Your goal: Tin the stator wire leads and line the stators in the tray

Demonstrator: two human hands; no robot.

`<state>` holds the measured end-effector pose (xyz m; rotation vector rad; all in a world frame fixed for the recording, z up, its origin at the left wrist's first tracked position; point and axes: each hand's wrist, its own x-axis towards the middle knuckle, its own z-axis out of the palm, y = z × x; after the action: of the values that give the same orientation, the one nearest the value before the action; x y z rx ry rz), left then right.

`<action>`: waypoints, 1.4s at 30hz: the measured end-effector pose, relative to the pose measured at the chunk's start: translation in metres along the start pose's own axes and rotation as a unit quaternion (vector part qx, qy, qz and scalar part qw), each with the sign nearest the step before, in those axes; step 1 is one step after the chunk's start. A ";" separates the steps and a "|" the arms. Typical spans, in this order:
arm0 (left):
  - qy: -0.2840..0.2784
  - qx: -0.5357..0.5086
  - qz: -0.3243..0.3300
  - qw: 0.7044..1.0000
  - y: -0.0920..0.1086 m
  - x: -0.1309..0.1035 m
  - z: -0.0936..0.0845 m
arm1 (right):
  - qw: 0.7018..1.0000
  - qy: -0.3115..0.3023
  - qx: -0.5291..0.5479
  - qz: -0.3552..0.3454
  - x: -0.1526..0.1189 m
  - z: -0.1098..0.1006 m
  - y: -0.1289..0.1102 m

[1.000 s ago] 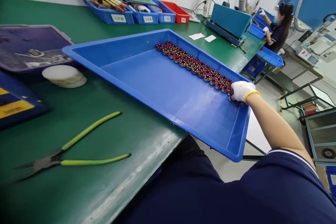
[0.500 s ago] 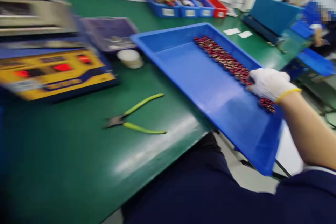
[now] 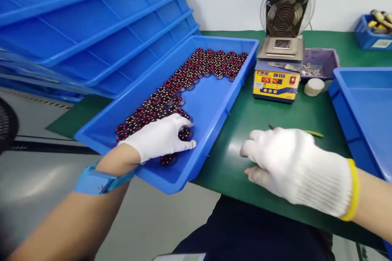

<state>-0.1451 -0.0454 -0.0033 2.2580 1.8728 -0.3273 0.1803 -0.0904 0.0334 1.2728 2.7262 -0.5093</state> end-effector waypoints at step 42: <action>-0.249 -0.741 0.133 0.610 0.125 0.045 -0.024 | 0.912 0.159 0.378 0.029 0.036 0.003 0.038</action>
<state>-0.0134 -0.0197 0.0072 0.9690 0.7350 0.4812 0.1860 -0.0425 0.0130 1.6960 2.8175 -1.5933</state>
